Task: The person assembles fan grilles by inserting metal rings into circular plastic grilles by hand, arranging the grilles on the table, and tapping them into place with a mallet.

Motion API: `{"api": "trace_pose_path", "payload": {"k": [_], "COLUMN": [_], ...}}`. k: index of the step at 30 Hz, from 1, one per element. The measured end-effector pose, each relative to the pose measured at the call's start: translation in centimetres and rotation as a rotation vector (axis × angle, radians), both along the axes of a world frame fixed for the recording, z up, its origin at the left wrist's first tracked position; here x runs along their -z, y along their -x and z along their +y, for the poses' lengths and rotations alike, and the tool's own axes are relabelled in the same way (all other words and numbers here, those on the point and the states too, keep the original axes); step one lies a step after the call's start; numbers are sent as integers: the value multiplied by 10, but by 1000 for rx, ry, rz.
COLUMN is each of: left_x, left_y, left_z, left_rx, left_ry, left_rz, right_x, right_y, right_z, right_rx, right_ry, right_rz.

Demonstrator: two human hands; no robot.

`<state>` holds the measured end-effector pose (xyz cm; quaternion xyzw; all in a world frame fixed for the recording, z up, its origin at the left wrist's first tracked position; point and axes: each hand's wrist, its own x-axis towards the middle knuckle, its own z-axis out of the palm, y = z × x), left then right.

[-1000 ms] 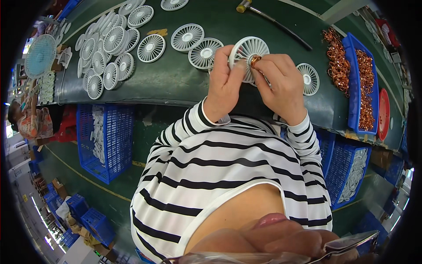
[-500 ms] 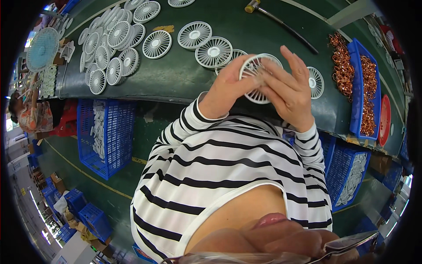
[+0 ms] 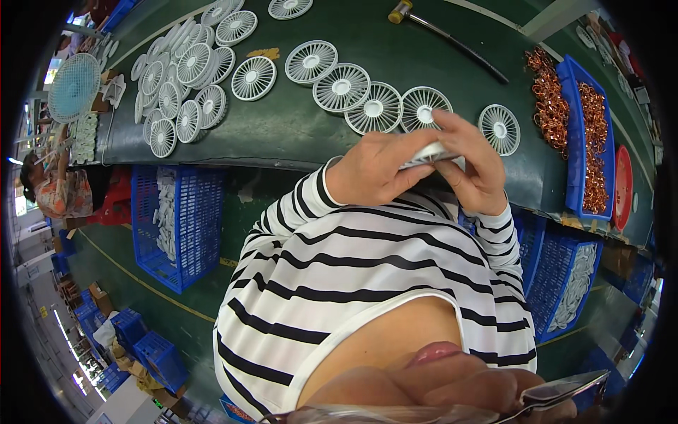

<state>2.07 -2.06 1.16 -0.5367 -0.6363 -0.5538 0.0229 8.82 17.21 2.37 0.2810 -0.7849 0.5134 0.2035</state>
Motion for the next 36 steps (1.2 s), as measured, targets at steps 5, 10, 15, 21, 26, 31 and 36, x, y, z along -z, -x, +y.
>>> {"api": "trace_pose_path", "payload": {"k": [5, 10, 15, 21, 26, 31, 36], "left_x": [-13, -13, 6, 45, 35, 10, 21], "left_y": [-1, 68, 155, 165, 168, 204, 270], "left_z": [3, 1, -22, -46, -49, -52, -52], "left_rx": [36, -269, -671, -790, -706, -732, -831], "left_ry": [-153, -71, 277, 756, 697, 667, 727], "left_rz": [196, 524, 683, 572, 479, 405, 357], "right_x": [-8, -12, 29, 61, 71, 65, 55], "right_y": [-4, 35, 102, 127, 125, 112, 101], "right_z": [1, 36, 171, 222, 224, 211, 189], "right_rx": [-17, 363, 1032, 1287, 1328, 1320, 1211], "right_ry": [-72, -237, -563, -869, -936, -923, -771], "right_rz": [167, -66, -196, -452, -463, -405, -260]}}
